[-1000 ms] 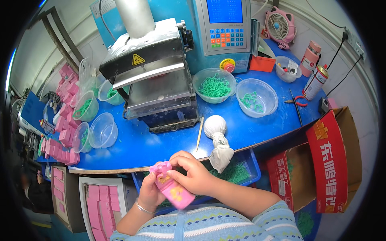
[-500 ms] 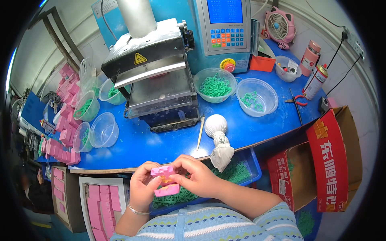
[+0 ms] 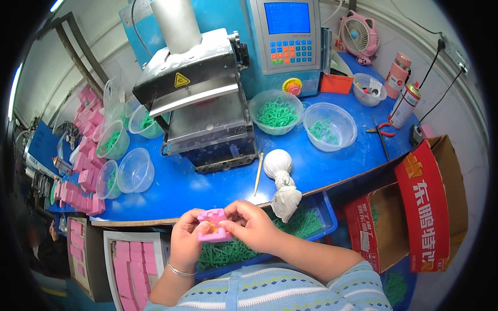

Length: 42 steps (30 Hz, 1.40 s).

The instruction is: The person is inserting small green plastic pieces into pink silicone/wax molds at a workbench.

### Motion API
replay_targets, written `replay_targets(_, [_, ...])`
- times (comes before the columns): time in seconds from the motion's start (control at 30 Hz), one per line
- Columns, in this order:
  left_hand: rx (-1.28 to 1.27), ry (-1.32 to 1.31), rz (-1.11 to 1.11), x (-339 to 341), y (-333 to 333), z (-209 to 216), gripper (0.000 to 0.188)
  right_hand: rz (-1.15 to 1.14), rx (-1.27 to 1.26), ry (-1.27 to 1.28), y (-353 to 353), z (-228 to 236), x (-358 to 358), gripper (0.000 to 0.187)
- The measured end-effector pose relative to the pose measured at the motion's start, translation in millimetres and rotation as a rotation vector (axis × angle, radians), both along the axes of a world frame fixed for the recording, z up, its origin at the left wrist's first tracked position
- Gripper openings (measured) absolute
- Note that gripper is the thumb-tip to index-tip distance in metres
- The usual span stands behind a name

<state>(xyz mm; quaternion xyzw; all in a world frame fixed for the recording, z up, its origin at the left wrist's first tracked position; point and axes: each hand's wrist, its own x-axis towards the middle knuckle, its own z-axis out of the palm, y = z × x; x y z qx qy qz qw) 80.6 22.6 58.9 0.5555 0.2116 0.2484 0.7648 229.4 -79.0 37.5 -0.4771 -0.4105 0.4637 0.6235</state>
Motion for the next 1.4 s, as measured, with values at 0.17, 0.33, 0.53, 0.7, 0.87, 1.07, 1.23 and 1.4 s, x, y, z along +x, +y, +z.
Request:
replay_targets(0.17, [-0.299,-0.131,-0.097,4,-5,5,0.036,-0.070,-0.049,0.285,4,3,5,0.025])
replay_targets(0.33, [0.093,-0.049,-0.019,2,-11,-5,0.030,-0.128,0.100,-0.402,-2,21,1,0.025])
replay_targets(0.53, [0.794,0.064,0.124,1,-5,-6,0.024,-0.232,0.207,-0.673,-2,23,-2,0.023])
replay_targets(0.7, [1.021,0.179,0.144,0,-5,2,0.024,-0.207,0.249,-0.754,6,19,1,0.025])
replay_targets(0.87, [0.874,0.296,0.178,4,15,6,0.029,-0.127,0.007,-0.455,29,16,14,0.042])
replay_targets(1.07, [1.193,0.680,-0.005,-9,68,9,0.069,-0.115,-0.101,0.315,62,80,70,0.052])
replay_targets(1.23, [1.354,0.806,-0.022,-4,53,17,0.076,-0.038,-0.096,0.302,56,80,78,0.046])
replay_targets(1.4, [0.942,0.491,0.427,-37,78,-8,0.078,0.228,-0.035,0.431,0,64,38,0.047])
